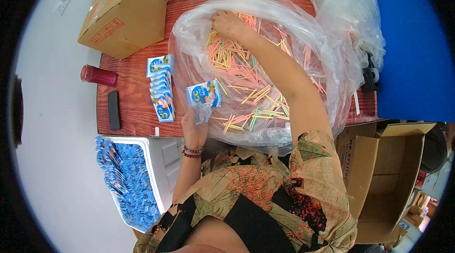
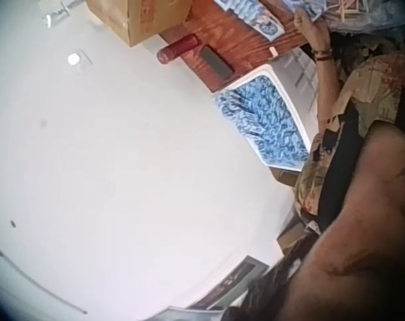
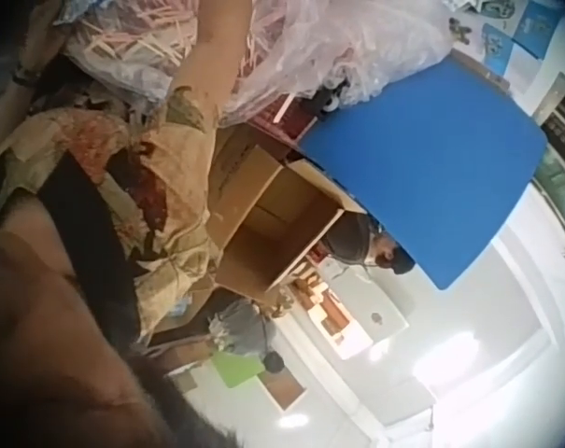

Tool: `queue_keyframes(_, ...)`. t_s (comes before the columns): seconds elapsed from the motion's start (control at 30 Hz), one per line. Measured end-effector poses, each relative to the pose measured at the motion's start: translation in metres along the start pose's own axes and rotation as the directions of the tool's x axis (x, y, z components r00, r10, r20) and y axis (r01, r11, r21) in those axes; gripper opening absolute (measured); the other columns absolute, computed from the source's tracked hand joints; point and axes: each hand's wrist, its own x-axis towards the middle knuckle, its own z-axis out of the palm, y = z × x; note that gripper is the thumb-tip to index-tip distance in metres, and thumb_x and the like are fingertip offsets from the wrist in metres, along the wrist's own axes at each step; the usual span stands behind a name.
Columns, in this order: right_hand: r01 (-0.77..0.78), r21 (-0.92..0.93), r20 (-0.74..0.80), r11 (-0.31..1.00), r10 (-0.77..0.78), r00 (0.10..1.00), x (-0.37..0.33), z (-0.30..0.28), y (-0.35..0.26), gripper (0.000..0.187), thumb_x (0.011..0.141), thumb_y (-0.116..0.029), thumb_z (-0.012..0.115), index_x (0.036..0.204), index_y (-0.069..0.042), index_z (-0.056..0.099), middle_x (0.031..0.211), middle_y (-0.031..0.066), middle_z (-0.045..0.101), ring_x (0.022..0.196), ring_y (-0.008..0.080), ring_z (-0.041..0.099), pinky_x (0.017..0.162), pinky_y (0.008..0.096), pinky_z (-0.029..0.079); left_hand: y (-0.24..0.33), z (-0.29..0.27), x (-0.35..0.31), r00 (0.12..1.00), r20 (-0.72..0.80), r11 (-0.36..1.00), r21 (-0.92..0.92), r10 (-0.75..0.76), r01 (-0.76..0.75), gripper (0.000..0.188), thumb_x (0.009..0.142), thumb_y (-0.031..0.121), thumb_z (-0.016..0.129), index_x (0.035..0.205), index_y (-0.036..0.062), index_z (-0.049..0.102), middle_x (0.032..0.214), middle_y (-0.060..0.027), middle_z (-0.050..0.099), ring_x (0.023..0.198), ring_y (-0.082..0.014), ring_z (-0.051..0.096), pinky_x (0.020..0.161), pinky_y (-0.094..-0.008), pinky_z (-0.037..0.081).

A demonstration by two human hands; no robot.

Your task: Sort and pack colored plastic sticks into small blue plastic bags.

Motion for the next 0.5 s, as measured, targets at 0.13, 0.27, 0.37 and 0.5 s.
queue_keyframes(0.13,0.033,-0.062,-0.053,0.998,-0.036,0.998,-0.005,0.009,0.003,0.019,0.081,-0.013,0.055,0.095,-0.007,0.067,0.106,0.0052,0.062,0.107,0.0225,0.055,0.088,0.039,0.045,0.001,0.001,0.001,1.0,0.013,1.0,-0.005,-0.01,0.01,0.029,0.098,0.022,0.052,0.115,-0.0002,0.058,0.114,-0.0071,0.064,0.102,-0.0196,0.061,0.094,-0.038,0.046)
queue_keyframes(0.27,0.048,-0.119,-0.154,0.992,-0.066,0.986,-0.009,0.019,0.005,0.021,0.083,-0.016,0.053,0.1,-0.008,0.063,0.107,0.0051,0.061,0.105,0.021,0.055,0.084,0.0372,0.045,0.002,0.003,0.001,1.0,0.012,1.0,-0.014,-0.007,0.007,0.028,0.098,0.021,0.051,0.114,0.0001,0.059,0.113,-0.0072,0.064,0.102,-0.0194,0.061,0.093,-0.0375,0.046)
queue_keyframes(0.37,0.078,-0.025,-0.193,0.997,-0.082,0.978,-0.011,0.025,0.007,0.024,0.082,-0.016,0.055,0.103,-0.004,0.059,0.11,0.0088,0.058,0.104,0.0259,0.054,0.087,0.0407,0.041,-0.001,-0.003,0.002,1.0,0.0,1.0,0.0,-0.001,0.001,0.027,0.098,0.021,0.051,0.114,-0.0001,0.059,0.113,-0.0072,0.064,0.101,-0.0193,0.061,0.092,-0.0372,0.046)
queue_keyframes(0.5,0.052,0.027,-0.175,0.998,-0.046,0.983,-0.014,0.029,0.007,0.022,0.083,-0.017,0.055,0.101,-0.003,0.057,0.107,0.0102,0.057,0.103,0.0265,0.054,0.088,0.0412,0.04,-0.002,-0.007,0.001,1.0,-0.002,1.0,0.006,0.011,-0.011,0.028,0.098,0.021,0.051,0.114,-0.0003,0.058,0.114,-0.007,0.063,0.103,-0.0192,0.06,0.093,-0.0368,0.046)
